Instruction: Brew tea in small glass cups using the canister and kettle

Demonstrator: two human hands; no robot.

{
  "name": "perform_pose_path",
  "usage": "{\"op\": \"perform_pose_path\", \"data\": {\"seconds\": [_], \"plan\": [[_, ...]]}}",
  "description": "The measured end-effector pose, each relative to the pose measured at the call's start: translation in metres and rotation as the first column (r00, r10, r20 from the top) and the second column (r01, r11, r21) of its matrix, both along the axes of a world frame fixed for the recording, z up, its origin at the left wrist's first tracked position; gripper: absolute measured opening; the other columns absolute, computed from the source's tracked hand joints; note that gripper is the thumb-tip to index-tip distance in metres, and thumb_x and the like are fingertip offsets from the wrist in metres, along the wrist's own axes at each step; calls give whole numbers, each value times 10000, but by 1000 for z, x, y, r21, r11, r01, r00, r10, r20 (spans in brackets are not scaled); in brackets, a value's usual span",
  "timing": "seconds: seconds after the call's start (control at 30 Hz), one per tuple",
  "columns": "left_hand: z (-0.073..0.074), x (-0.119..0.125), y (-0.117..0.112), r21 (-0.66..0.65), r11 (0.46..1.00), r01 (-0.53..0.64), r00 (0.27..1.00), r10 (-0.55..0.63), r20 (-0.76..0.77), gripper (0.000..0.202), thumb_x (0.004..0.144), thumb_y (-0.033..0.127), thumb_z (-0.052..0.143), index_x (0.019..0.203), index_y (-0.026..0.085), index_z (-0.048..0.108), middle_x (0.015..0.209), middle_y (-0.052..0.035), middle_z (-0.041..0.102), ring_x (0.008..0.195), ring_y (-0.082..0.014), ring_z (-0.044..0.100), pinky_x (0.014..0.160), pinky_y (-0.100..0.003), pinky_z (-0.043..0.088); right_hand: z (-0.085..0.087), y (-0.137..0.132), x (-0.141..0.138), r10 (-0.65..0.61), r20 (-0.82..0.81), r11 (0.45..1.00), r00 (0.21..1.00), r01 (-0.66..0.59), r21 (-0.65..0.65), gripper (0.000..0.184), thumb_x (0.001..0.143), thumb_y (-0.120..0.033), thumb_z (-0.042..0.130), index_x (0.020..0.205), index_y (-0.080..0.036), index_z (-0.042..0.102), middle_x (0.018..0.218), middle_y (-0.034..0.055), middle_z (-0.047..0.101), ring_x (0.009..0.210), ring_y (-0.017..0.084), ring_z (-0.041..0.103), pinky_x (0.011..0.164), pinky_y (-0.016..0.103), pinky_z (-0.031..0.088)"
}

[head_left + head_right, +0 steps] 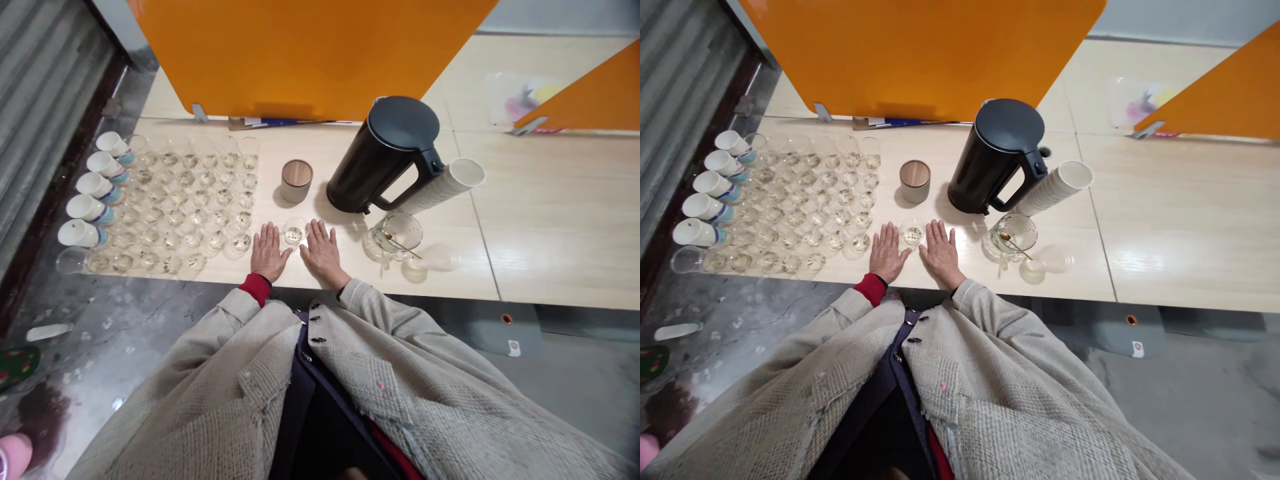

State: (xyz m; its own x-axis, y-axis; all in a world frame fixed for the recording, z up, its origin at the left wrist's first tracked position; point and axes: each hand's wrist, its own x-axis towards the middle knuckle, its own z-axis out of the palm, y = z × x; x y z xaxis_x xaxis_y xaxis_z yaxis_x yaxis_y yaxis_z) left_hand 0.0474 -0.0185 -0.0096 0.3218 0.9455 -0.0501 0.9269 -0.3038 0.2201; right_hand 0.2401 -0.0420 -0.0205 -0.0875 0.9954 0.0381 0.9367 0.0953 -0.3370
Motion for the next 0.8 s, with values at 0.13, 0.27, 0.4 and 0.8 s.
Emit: {"op": "perform_pose_path", "data": {"seconds": [0.13,0.27,0.4,0.8], "plan": [[1,0,1,-8,1000,2,1000,-2,2,826,1070,549,392,1702,36,252,1802,-196,164,1700,-318,126,1381,-539,102,0,0,0,-4,-8,1000,1000,4,3,698,1087,-431,345,1692,-85,309,1791,188,260,1691,328,177,1353,615,48],[3,1,1,-13,1000,-6,1000,6,-5,824,1071,540,392,1697,20,259,1799,-205,162,1698,-324,140,1380,-540,107,3,0,-1,1,-6,1000,1000,-1,-9,696,1084,-409,358,1688,-67,313,1792,187,255,1693,330,167,1356,612,42],[4,1,2,-18,1000,-8,1000,8,-2,816,1071,536,392,1698,28,264,1802,-199,163,1699,-324,133,1380,-536,99,7,1,-2,-6,1,999,1000,6,-35,698,1082,-396,379,1687,-53,313,1796,184,240,1696,339,155,1358,614,37],[6,1,3,-14,1000,-10,1000,10,-9,811,1069,533,386,1694,28,276,1795,-214,179,1697,-327,142,1379,-543,113,6,3,-2,-8,-2,999,1000,8,-34,701,1080,-411,378,1688,-66,319,1798,174,236,1697,332,153,1360,615,42]]}}
